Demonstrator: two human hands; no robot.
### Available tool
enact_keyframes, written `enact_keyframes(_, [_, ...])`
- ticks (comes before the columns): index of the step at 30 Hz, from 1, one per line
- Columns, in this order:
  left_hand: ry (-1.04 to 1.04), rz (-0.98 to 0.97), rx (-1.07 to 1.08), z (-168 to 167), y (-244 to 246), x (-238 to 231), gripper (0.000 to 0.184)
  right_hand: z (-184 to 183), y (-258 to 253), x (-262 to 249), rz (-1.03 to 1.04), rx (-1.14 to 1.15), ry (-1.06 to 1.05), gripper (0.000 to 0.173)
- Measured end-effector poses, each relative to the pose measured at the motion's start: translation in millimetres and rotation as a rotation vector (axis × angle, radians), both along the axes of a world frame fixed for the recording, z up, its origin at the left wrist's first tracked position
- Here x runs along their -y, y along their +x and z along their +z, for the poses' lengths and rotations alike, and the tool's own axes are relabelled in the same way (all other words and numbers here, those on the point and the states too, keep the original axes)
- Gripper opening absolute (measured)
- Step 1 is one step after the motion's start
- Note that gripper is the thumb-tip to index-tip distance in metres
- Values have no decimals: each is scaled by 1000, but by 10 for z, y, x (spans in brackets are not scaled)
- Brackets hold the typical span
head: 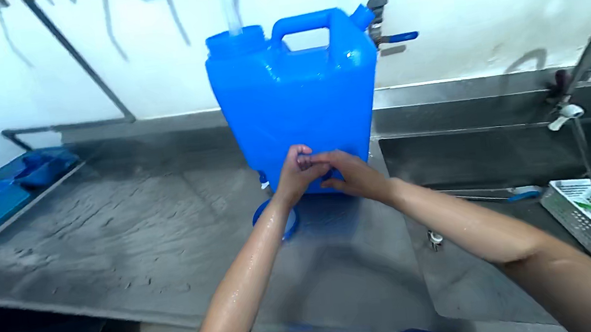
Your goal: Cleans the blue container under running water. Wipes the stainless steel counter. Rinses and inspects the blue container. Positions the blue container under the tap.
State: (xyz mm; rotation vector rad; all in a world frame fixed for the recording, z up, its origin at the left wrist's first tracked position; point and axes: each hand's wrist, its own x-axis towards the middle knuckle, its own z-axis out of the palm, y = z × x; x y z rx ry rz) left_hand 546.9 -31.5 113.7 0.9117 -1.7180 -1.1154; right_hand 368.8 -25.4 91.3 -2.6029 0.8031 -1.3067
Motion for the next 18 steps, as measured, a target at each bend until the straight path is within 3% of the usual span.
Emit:
enact_keyframes(2, [-232,-127,10,403,-123,98,56,461,-202,55,-16,51,-235,35])
enact_keyframes(4, [-456,-111,143,899,-267,212,78,1005,-456,111,-102,106,-261,42])
enact_keyframes(6, [-666,35,294,1367,-415,388,78,1526,-761,291,-171,176,-163,52])
enact_keyframes(9, [-833,263,474,1854,-650,838,65,1999,-1054,722,-168,442,16,40])
enact_keyframes(12, [-720,384,636,1978,-830,1222,62,2099,-1079,1048,-257,574,117,34])
enact_keyframes(15, [-691,463,682,1683,-921,1435,63,1815,-1067,1330,-304,518,168,37])
enact_keyframes(18, [-710,470,689,1627,-904,1401,63,1579,-1147,1396,-201,517,287,21])
